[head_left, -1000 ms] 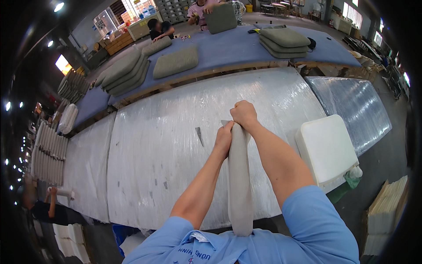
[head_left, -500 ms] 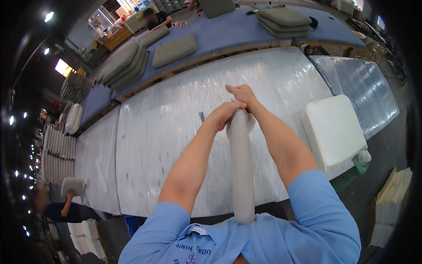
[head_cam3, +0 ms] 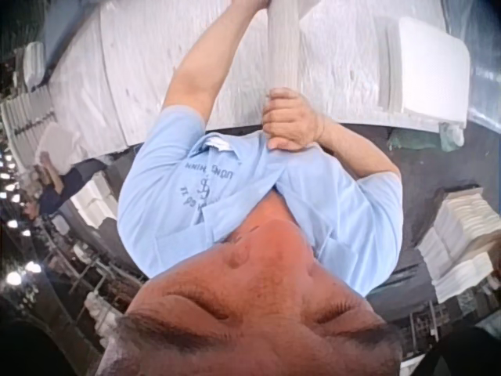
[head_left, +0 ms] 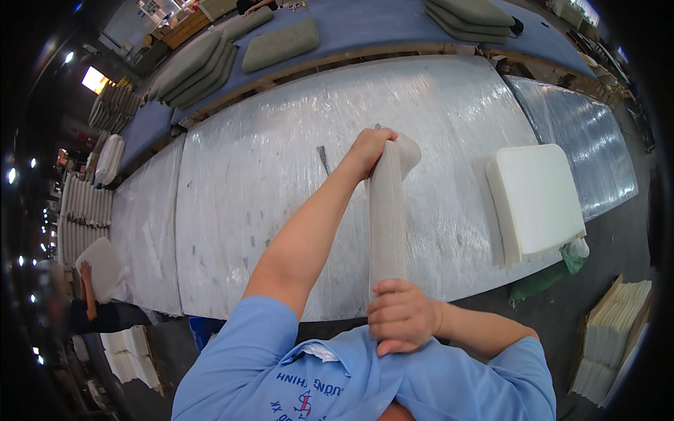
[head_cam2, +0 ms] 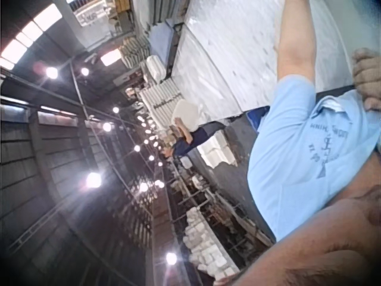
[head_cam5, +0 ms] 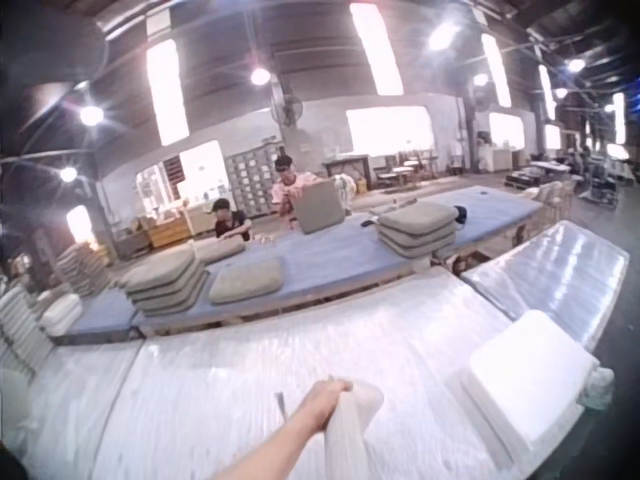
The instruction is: The person folds a light-colored cushion cover around a foam insert by hand, repeatedly adjusting and smoothing the fabric to fit the insert. The person then stacks the finished cushion with others on a nearby pallet.
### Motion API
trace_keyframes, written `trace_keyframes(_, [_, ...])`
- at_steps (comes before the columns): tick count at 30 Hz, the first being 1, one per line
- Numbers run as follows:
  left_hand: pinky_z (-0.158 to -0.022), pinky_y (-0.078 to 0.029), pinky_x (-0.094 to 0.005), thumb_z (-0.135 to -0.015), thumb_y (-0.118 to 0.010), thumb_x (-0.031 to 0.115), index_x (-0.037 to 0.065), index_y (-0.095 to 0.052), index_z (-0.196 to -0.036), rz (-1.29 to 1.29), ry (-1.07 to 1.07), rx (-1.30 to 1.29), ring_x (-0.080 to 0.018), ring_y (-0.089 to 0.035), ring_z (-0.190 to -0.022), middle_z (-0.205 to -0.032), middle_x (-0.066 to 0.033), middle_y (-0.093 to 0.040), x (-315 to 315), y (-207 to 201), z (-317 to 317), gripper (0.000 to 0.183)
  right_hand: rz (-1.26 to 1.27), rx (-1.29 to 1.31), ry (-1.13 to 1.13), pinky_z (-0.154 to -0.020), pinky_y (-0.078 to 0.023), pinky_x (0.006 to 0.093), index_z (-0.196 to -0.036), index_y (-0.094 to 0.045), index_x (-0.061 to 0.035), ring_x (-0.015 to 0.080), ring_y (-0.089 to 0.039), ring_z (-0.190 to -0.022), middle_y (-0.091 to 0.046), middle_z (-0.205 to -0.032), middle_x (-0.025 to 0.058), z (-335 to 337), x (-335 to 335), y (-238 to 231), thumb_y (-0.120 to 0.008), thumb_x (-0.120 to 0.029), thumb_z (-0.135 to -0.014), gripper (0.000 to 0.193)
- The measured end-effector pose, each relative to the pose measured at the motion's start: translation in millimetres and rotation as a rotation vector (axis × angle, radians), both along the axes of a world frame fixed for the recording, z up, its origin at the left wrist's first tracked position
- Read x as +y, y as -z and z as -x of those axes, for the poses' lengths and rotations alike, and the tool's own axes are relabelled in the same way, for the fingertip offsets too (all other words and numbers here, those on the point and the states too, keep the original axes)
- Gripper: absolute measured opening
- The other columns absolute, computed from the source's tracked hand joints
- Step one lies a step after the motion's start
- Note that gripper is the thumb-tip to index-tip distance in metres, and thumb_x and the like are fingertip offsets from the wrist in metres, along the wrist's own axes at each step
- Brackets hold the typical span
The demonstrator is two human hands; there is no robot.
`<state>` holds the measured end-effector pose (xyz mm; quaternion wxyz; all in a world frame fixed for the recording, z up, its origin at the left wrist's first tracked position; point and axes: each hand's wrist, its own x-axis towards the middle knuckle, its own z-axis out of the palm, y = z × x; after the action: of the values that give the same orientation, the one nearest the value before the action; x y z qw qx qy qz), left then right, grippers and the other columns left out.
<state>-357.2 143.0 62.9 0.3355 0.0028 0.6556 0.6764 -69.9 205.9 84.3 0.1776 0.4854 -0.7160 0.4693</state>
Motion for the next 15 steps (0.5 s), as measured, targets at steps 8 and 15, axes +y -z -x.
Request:
trace_keyframes(8, [-0.070, -0.054, -0.0394, -0.089, -0.065, 0.027, -0.006, -0.070, -0.104, 0.006, -0.097, 0.021, -0.0244, -0.068, -0.078, -0.093, -0.0162, -0.070, -8, 9, -2, 0.037, 0.017, 0.100, -0.029, -0.084, -0.054, 0.0422, -0.080, -0.066, -0.0079, 0.0268, -0.066, -0.077, -0.065, -0.081, 0.0067, 109, 18, 17, -0.062, -0.038, -0.092, 0.033])
trace_keyframes(15, [-0.068, -0.051, -0.0387, -0.090, -0.066, 0.028, -0.003, -0.070, -0.101, -0.017, -0.012, 0.130, -0.0214, -0.064, -0.078, -0.093, -0.0148, -0.069, -15, 16, 16, 0.034, 0.094, -0.027, 0.046, -0.078, -0.052, 0.0417, -0.070, -0.063, -0.0081, 0.0292, -0.062, -0.071, -0.061, -0.070, 0.0070, 194, 39, 14, -0.063, -0.026, -0.085, 0.023])
